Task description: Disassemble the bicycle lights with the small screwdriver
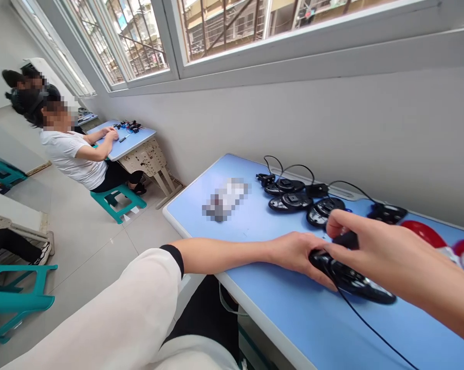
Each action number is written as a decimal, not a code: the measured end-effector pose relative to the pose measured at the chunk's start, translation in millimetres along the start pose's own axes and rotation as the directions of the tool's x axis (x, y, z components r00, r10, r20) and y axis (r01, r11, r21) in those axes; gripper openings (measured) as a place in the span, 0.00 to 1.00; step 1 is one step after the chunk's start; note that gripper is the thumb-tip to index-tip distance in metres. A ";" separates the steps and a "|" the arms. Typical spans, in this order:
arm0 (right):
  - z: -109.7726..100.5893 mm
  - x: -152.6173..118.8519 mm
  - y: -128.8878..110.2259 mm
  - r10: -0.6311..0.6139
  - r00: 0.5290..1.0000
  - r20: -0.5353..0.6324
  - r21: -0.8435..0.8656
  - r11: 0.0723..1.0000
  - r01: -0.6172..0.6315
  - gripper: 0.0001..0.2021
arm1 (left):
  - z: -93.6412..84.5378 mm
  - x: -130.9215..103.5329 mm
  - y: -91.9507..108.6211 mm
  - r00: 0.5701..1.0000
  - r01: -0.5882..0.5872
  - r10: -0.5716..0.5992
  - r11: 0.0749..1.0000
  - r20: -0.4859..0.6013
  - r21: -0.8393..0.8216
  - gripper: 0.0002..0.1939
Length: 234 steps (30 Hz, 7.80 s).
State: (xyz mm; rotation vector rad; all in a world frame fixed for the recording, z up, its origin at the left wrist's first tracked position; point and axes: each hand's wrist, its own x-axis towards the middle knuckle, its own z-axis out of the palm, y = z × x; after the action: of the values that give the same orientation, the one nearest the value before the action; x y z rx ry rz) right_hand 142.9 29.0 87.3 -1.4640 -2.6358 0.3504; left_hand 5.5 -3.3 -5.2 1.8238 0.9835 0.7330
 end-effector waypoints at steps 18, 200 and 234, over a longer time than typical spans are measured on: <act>-32.4 -13.5 -22.8 -0.037 0.995 0.090 0.079 0.996 0.030 0.11 | -2.0 4.5 0.7 0.995 -0.055 0.056 0.998 -0.085 0.020 0.20; -74.6 -41.1 25.8 0.158 0.982 0.104 0.552 0.812 -0.189 0.06 | -8.5 9.4 4.4 0.993 -0.119 0.114 0.969 0.034 0.219 0.28; -37.0 13.9 71.9 0.435 0.883 0.177 0.353 0.809 -0.469 0.05 | -9.9 8.0 4.7 0.995 -0.103 0.100 0.975 0.028 0.196 0.29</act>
State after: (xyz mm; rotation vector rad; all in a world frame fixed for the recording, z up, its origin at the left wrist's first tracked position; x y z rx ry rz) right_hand 202.2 82.9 104.7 -1.9398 -2.0605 0.9388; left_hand 3.2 6.6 3.8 2.0626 0.9857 0.6992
